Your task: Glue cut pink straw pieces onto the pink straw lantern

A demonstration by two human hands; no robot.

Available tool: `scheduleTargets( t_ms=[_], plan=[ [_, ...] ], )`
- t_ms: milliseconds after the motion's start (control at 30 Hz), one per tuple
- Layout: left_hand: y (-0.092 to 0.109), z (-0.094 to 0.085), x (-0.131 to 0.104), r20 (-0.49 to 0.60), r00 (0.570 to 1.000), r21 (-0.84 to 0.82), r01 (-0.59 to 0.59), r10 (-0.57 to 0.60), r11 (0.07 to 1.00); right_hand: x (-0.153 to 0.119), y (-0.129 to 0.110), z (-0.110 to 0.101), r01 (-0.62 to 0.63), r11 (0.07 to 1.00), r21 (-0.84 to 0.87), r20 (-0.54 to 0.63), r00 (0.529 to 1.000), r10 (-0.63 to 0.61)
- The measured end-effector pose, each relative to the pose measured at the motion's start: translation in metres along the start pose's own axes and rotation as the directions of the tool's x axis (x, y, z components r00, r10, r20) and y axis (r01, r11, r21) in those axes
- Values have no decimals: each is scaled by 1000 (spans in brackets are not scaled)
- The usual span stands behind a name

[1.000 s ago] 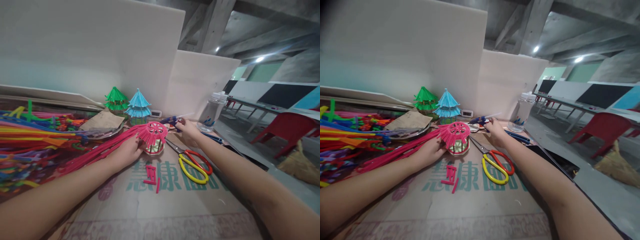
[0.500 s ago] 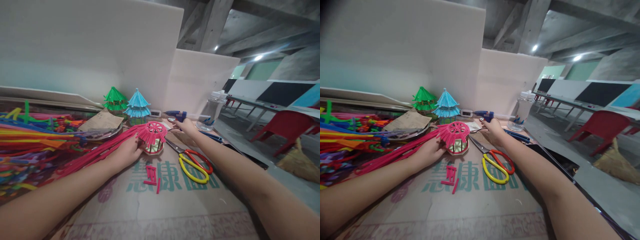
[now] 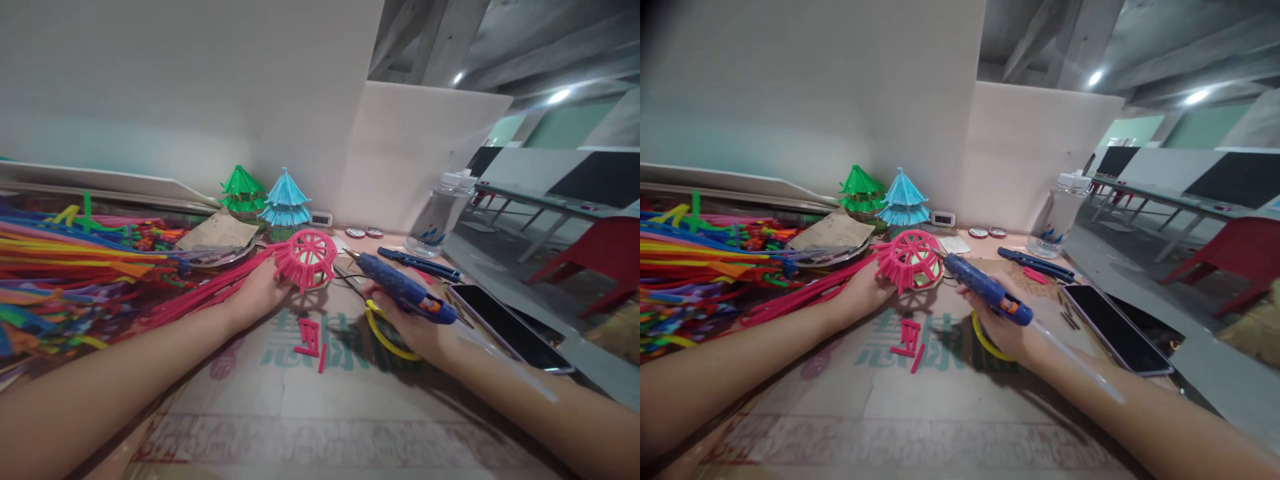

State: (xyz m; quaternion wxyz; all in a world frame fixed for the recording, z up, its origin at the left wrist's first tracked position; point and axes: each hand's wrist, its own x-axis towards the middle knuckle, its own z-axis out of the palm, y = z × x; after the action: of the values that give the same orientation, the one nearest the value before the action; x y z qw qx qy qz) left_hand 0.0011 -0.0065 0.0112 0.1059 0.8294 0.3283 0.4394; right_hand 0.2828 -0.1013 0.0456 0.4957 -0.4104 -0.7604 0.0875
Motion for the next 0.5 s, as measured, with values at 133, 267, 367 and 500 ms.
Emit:
scheduleTargets(
  t_ms=[133,267,367,500],
  plan=[
    [-3,2,0,-34,999,27,29,-28,999,-3,7,8,-39,998,55,130,991,32],
    [-3,0,0,-42,998,82,50,-47,995,-1,9,8,-81,996,35,204,976,72],
    [-4,-1,-1,-33,997,147,71,-67,987,0,5,7,-96,995,-15,245,965,96],
    [-7,-2,-3,-19,998,212,58,-55,976,-1,2,10,-133,991,-32,257,957,136]
  ],
)
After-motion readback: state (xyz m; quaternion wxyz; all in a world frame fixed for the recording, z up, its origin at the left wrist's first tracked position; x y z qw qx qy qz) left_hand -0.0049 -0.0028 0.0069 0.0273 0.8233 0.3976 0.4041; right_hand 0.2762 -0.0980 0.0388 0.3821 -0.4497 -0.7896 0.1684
